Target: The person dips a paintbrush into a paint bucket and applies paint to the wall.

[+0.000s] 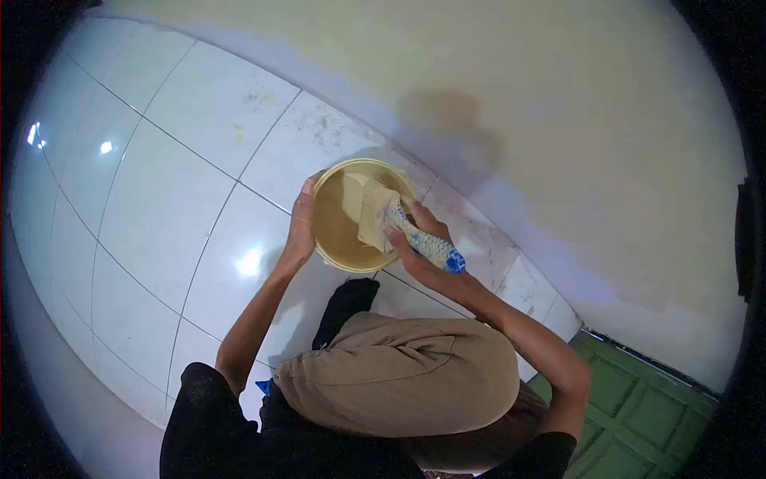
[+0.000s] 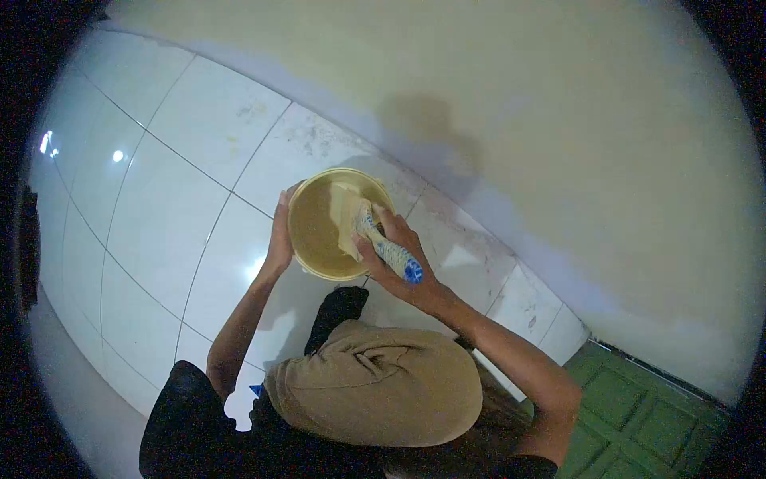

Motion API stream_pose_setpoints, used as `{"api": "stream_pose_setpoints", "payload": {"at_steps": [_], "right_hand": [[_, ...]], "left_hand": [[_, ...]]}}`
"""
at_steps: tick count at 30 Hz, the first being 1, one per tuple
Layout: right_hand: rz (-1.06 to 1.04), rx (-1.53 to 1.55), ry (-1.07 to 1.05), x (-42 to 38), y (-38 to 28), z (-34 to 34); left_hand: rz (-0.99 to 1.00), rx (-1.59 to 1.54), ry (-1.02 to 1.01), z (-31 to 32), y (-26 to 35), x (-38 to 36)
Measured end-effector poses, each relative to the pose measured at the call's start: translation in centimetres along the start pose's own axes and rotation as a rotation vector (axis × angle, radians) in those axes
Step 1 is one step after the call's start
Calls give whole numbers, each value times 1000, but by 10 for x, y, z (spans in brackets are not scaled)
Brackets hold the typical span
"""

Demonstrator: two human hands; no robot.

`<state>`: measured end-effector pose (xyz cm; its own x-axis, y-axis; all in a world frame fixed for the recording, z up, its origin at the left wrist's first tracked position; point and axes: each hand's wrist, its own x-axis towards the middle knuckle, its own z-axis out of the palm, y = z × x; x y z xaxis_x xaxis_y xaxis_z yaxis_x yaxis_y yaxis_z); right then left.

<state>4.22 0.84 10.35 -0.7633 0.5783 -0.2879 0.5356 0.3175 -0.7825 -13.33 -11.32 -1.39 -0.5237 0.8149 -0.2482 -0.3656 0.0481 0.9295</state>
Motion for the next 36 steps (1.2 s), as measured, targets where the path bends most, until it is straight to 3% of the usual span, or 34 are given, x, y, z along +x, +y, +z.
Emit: {"api": "stream_pose_setpoints", "payload": {"at_steps": [3, 6, 9, 11, 15, 17, 22, 27, 33, 35, 36], "right_hand": [[21, -59, -80, 3, 20, 8], [-143, -165, 2, 1, 38, 21], [-94, -136, 83, 6, 38, 27], [143, -242, -64, 11, 19, 22], [187, -161, -80, 13, 25, 21], [328, -174, -133, 16, 5, 11], [330, -105, -104, 22, 20, 18], [379, -117, -109, 27, 13, 17], [249, 89, -19, 28, 41, 19], [493, 330, -113, 28, 38, 17], [499, 329, -114, 28, 47, 20]], "left_hand": [[11, 23, 7, 14, -3, -8], [21, 87, -20, 25, -2, -16], [63, 141, -44, 22, -17, -12], [212, 342, -98, 19, -15, -12], [101, 246, -76, 22, -11, 0], [39, 218, -77, 25, -4, 2], [125, 444, -92, 26, 4, 6], [118, 440, -102, 26, 10, 5], [148, 404, -99, 25, 3, 11], [182, 395, -106, 25, -2, 9], [167, 328, -101, 27, -3, 9]]}}
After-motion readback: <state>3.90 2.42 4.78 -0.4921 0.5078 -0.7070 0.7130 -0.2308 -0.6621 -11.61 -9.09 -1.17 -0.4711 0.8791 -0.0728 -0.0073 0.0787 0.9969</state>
